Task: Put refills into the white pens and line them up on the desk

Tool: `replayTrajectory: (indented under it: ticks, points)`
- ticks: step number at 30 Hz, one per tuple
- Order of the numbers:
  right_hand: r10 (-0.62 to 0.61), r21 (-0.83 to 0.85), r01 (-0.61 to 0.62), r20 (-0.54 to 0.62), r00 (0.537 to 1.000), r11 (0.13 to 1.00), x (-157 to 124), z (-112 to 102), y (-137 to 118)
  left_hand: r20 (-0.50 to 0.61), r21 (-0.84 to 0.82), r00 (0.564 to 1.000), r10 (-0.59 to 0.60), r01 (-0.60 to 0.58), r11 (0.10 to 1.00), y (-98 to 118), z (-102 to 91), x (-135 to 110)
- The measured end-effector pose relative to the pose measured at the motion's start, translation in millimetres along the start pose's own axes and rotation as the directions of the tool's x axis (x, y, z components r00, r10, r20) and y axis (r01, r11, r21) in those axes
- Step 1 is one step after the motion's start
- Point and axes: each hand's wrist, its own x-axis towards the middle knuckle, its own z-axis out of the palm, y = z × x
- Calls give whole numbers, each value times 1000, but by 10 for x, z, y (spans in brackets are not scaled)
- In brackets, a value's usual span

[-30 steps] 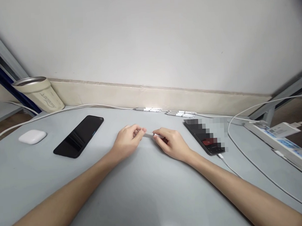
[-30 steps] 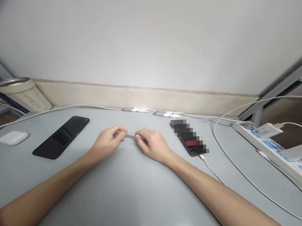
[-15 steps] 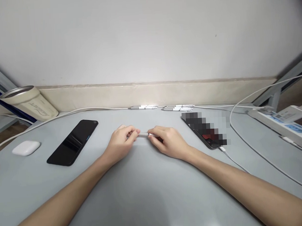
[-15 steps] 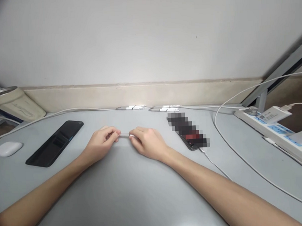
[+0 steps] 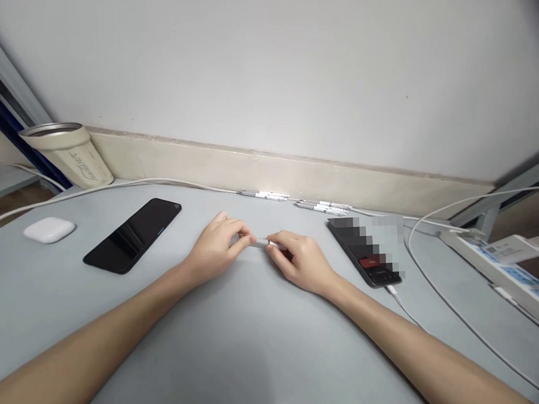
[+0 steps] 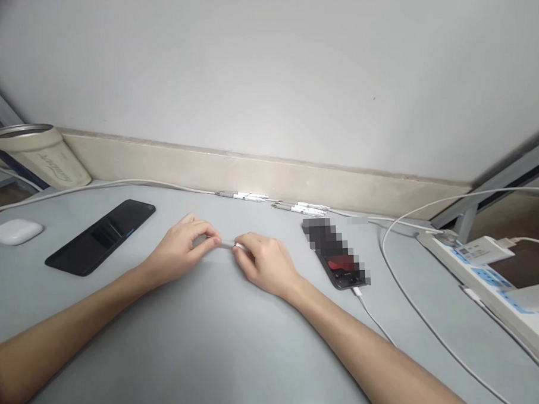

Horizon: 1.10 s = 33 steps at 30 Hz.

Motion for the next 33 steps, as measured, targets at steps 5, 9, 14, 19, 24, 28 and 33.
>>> replayTrajectory:
  ticks: [5, 9, 14, 19, 24, 28, 33]
  points:
    - [-3, 66, 3, -3, 1000, 998, 3, -12, 7, -100, -34, 994, 39, -43, 998, 16, -1, -21]
    - [43, 239, -19, -95, 995, 971, 13, -15, 26, -123, -74, 990, -66, 57, 996, -8, 47, -47]
    - [185, 471, -115, -106, 977, 875, 62, 2, 52, -56, -86, 996, -73, 68, 994, -81, 101, -67]
    - [203, 518, -122, -102, 974, 847, 80, 35, 41, -51, -89, 998, -26, 21, 996, -76, 92, -76]
    - [139, 383, -92, -99, 985, 919, 26, 47, -49, -20, -122, 1000, -1, -1, 993, 31, 42, -85]
    - [69, 221, -43, -108, 992, 974, -5, 60, -92, -47, -150, 998, -28, 21, 988, 87, 29, -89]
    - [-3, 104, 8, -54, 999, 994, -16, 73, -110, -57, -139, 997, -42, 34, 990, 47, 41, -77]
